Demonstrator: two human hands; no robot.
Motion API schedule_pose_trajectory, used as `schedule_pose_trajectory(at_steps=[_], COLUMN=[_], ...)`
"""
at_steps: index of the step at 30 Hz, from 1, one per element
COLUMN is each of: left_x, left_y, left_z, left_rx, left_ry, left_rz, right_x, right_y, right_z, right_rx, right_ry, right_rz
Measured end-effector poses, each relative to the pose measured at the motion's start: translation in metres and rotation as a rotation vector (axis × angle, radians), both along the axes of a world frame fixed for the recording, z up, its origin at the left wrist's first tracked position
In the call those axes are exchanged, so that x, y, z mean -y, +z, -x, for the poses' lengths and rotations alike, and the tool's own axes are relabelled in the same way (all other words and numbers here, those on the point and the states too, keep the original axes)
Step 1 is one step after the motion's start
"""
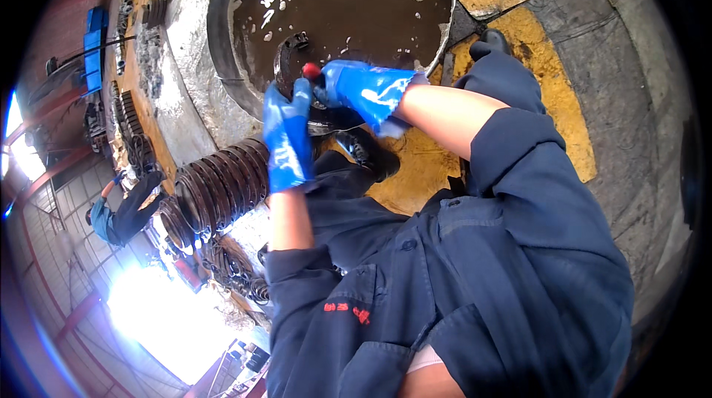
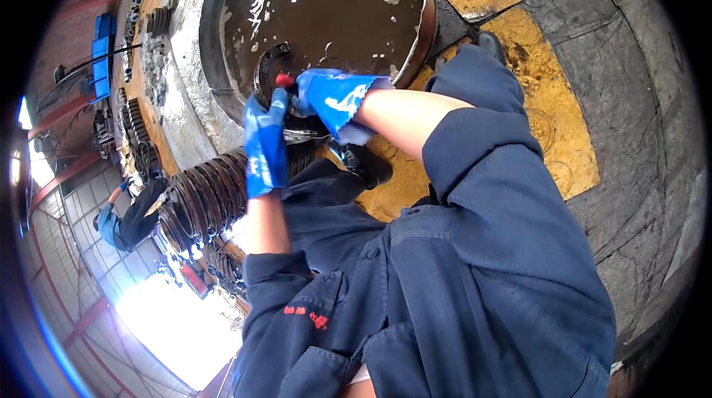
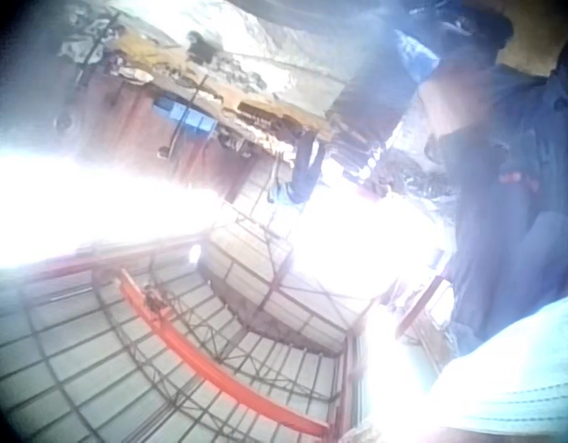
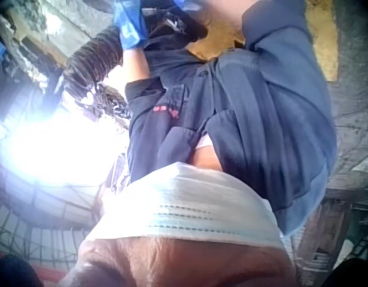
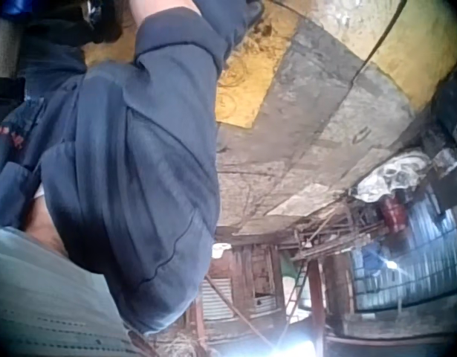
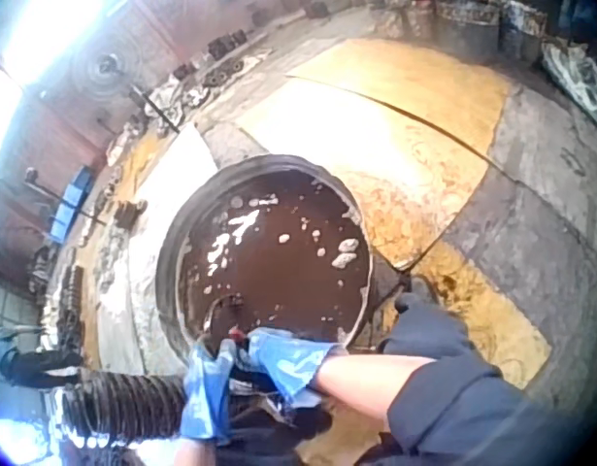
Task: The person repeatedly dips metal rings into a dark liquid in a bucket and scrubs them with a red-handled brush. They rinse and wipe the rings, then place them into a stack of similar parts on the workbench.
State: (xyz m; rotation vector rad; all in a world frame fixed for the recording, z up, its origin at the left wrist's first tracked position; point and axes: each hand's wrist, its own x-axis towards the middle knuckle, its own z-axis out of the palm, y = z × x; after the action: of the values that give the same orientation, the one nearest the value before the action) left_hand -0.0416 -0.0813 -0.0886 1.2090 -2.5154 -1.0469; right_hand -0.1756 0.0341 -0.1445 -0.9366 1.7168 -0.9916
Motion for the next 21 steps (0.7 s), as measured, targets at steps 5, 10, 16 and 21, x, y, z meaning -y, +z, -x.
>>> schedule_pose_trajectory(at_steps=[5, 10, 16, 21], left_x=[-0.022, 0.03, 0.105, 0.1], left_y=[-0.005, 0.022, 0.022, 0.006], left_z=[0.001, 0.022, 0.064, 0.039], left_rx=[-0.03, 0.272, 0.56, 0.267], left_ry=[0.083, -0.155, -0.158, -0.04], left_rz=[0.181, 0.024, -0.39, -0.524], right_x=[-0.033, -0.02, -0.036, 0.006], right_y=[0.002, 0.001, 0.011, 0.004], right_z=[0.022, 0.02, 0.02, 0.0], right_rx=[0.362, 1.01, -0.007, -0.005], right_ry=[0.019, -0.22, 0.004, -0.045], right_rz=[0.31, 0.128, 0.349, 0.036])
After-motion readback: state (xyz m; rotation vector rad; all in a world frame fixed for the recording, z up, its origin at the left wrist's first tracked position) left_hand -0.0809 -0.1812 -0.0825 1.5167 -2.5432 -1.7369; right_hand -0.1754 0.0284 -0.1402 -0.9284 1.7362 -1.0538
